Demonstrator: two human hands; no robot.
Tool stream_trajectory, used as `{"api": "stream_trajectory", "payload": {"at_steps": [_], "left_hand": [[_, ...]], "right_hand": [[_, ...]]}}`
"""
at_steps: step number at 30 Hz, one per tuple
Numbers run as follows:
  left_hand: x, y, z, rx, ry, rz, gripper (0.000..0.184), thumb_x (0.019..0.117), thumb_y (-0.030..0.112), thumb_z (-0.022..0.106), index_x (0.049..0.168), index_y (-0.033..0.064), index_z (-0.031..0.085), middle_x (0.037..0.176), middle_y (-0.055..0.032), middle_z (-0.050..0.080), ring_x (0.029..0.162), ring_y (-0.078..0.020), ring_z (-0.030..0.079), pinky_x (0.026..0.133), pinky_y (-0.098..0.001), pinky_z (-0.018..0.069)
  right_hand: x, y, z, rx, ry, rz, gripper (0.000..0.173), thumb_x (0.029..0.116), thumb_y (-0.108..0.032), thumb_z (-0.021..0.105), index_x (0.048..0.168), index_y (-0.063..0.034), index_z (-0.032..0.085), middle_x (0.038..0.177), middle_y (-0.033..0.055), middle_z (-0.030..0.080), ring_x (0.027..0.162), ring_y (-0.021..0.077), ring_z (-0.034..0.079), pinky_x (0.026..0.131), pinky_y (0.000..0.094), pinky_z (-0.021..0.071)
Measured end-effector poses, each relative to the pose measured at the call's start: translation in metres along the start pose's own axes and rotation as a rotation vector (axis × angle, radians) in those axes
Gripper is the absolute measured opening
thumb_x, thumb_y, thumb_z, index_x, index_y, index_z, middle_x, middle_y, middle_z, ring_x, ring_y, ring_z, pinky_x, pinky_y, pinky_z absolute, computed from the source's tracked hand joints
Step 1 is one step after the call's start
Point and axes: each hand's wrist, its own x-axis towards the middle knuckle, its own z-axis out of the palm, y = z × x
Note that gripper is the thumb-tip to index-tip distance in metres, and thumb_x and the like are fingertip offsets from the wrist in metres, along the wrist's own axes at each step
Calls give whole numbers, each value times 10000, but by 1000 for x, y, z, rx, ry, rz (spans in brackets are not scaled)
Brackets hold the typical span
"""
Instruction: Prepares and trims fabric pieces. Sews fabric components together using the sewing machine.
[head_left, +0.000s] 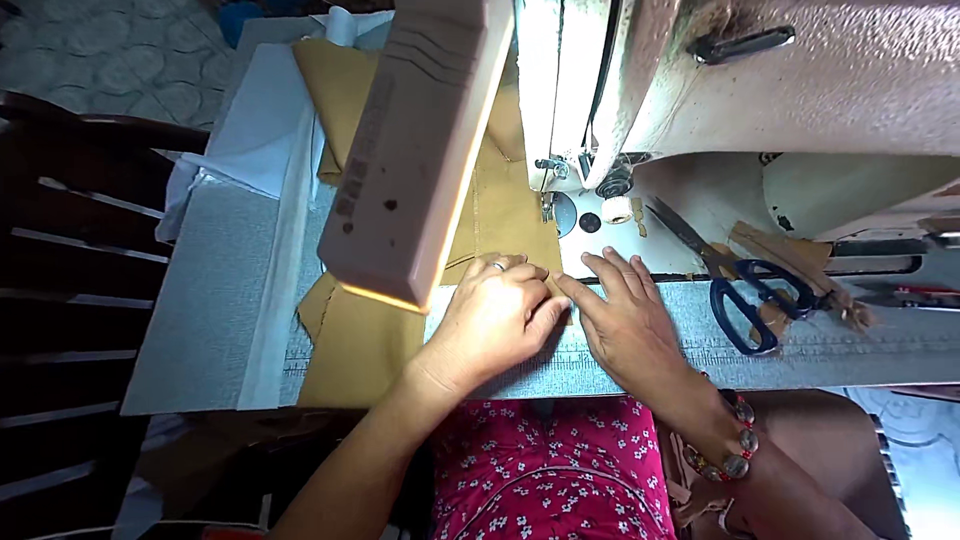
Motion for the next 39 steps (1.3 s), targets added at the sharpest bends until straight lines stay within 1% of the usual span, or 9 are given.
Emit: {"api": "stream_trajectory", "payload": {"at_steps": [2,5,7,12,19,24,27,35,39], "left_hand": [[6,-7,3,-31,104,-22,342,1004,251,516,954,48,785,1088,-122,766,1174,-357,671,1038,-570,456],[6,-15,5,20,18,-210,411,1030,330,527,1345,123,691,1476,-94,590,1448,-459,412,1113,-784,176],[3,-22,9,24,-8,-254,447,1030,401,509,1395,193,662,1517,-36,558,1479,-458,362,1098,-811,156],[3,-33,7,-15,-28,-227,453,1041,438,487,1381,203,674,1522,-9,554,1477,-448,373,1098,-813,163],[10,-60,6,-55,-41,-173,427,1014,434,544,1374,249,679,1561,29,508,1523,-459,258,1098,-815,172],[22,-91,19,-60,-2,-161,453,1000,502,540,1390,304,658,1528,-14,540,1516,-472,252,1095,-808,198],[19,-109,25,-78,12,-135,449,999,514,546,1375,302,668,1524,10,547,1528,-435,255,1157,-752,184],[47,-110,23,-43,18,-149,447,1016,531,513,1267,232,730,1421,-32,634,1494,-450,325,1151,-763,183],[64,-98,11,-29,-100,-205,461,1063,468,450,1356,190,671,1534,-56,536,1545,-444,209,1186,-720,127]], "right_hand": [[0,1,-2,-21,-16,-10,379,980,-124,517,1284,-206,728,1338,211,648,1331,477,535,1113,701,331],[4,4,-5,-39,-36,-33,367,980,-130,517,1260,-208,742,1317,203,661,1321,483,541,1098,721,328],[7,6,-6,-24,-41,-42,364,972,-123,522,1242,-210,752,1293,217,667,1308,493,546,1091,725,330],[20,9,-7,-25,-47,-55,342,970,-124,537,1206,-221,763,1233,223,674,1270,483,569,1092,708,338],[42,14,-7,-64,-88,-30,380,942,-56,586,1236,-232,750,1223,233,652,1242,462,571,1086,684,346],[18,4,-18,-45,-88,-12,399,1015,-193,476,1365,-176,666,1391,212,600,1353,469,502,1126,687,319],[-15,-1,-32,-24,-37,-7,382,1033,-267,463,1315,-176,702,1370,186,635,1325,467,540,1099,676,375],[-70,40,-86,-6,113,87,300,1038,-289,528,1173,-132,744,1259,207,673,1312,363,558,1139,497,398],[-77,75,-128,-20,149,105,303,1012,-226,579,1173,-8,714,1253,258,654,1292,328,570,1093,415,457]]}}
